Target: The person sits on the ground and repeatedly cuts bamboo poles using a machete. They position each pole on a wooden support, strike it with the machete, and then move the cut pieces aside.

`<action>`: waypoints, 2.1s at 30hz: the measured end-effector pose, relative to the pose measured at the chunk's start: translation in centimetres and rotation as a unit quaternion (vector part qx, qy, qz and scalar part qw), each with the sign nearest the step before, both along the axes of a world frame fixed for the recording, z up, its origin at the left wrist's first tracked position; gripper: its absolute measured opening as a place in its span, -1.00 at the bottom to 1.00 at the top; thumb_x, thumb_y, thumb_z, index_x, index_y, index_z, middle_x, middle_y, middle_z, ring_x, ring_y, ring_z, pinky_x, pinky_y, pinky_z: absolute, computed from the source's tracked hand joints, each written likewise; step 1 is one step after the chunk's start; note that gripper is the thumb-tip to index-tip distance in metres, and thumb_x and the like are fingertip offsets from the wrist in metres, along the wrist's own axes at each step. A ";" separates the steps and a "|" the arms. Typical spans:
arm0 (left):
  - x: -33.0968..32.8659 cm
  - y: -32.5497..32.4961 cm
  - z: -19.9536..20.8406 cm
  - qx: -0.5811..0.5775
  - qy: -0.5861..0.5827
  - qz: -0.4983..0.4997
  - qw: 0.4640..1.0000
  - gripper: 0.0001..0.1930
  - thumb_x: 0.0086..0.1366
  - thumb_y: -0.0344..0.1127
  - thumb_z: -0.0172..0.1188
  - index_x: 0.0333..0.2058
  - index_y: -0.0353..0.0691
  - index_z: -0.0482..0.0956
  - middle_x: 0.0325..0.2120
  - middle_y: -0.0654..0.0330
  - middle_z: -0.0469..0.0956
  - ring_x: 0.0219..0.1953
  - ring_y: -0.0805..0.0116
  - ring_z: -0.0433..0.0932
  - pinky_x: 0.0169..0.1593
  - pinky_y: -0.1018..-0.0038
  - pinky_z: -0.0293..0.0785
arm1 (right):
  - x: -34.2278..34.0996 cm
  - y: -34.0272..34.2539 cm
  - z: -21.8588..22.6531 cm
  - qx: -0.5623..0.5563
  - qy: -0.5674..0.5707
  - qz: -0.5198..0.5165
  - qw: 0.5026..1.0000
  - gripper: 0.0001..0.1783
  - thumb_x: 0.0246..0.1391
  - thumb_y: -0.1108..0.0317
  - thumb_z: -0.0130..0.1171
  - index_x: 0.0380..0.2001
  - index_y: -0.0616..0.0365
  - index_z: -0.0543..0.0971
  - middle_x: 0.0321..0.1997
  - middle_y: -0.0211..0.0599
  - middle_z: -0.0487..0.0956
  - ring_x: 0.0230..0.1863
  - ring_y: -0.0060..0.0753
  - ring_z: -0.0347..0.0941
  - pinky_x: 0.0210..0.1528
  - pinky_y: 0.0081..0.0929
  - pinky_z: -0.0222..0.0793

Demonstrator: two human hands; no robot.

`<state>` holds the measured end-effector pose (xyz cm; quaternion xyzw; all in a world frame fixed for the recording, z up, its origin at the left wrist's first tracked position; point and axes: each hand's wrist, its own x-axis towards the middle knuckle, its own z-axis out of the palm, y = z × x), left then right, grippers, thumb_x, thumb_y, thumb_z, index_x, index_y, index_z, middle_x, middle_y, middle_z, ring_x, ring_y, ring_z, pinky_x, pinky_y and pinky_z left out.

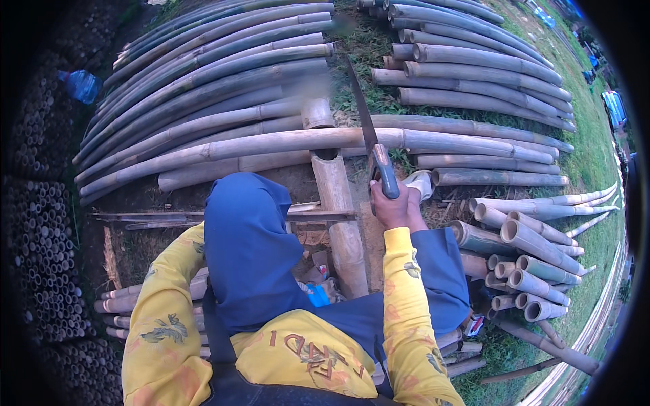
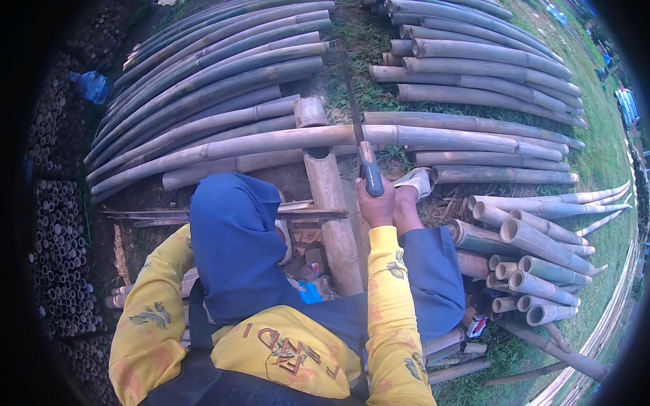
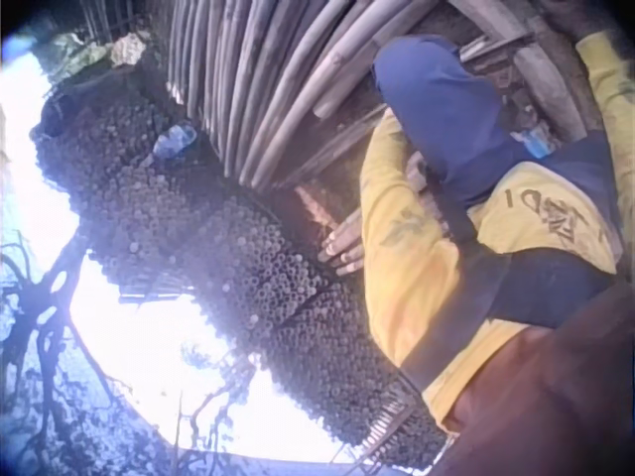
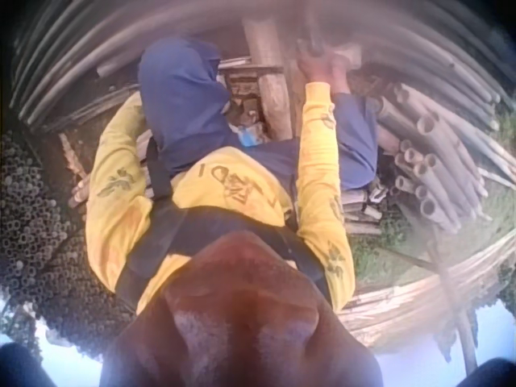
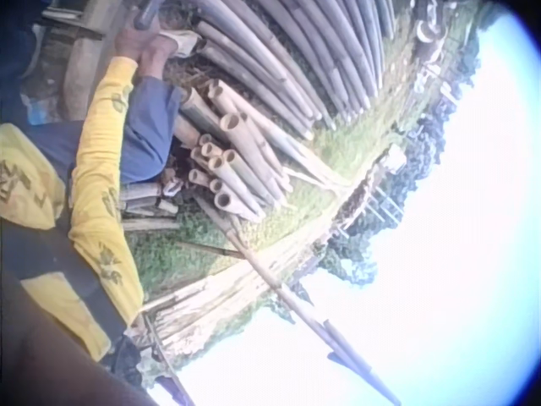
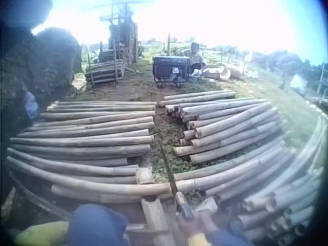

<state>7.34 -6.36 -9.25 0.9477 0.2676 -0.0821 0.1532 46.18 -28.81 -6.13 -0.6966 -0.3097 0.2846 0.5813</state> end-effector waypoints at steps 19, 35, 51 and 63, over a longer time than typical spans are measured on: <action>22.7 8.7 1.4 0.056 0.101 0.034 0.993 0.21 -0.31 0.65 0.44 0.08 -0.36 0.54 0.07 -0.07 0.60 0.15 0.01 0.60 0.20 0.15 0.48 | -1.1 0.2 -0.7 -0.004 -0.104 -0.036 0.994 -0.79 0.10 0.29 0.39 -0.31 0.20 0.63 -0.53 -0.15 0.57 -0.52 -0.31 0.47 -0.34 -0.30 0.45; 20.8 8.6 -1.9 0.049 0.068 0.048 0.995 -0.12 -0.15 0.32 0.53 0.01 -0.27 0.59 -0.05 -0.02 0.70 0.06 0.02 0.66 0.26 0.13 0.43 | -2.4 -0.1 0.0 0.022 -0.098 -0.034 0.994 -0.82 0.14 0.34 0.36 -0.34 0.20 0.59 -0.55 -0.31 0.48 -0.51 -0.48 0.38 -0.38 -0.37 0.40; 21.1 9.2 -3.0 0.084 0.052 0.058 0.993 -0.09 -0.16 0.29 0.54 0.04 -0.31 0.57 -0.02 -0.04 0.67 0.09 0.02 0.64 0.28 0.16 0.40 | -2.4 0.2 0.6 0.023 -0.086 -0.039 0.995 -0.79 0.13 0.30 0.38 -0.30 0.20 0.60 -0.55 -0.20 0.51 -0.53 -0.39 0.39 -0.37 -0.33 0.42; 21.7 7.3 -0.6 0.047 0.061 0.102 0.992 -0.24 -0.06 0.16 0.54 -0.01 -0.32 0.60 -0.05 -0.09 0.69 0.04 -0.03 0.66 0.25 0.13 0.45 | -2.7 0.1 0.7 0.029 -0.091 -0.052 0.994 -0.77 0.12 0.28 0.38 -0.29 0.21 0.61 -0.51 -0.06 0.54 -0.53 -0.16 0.41 -0.34 -0.27 0.46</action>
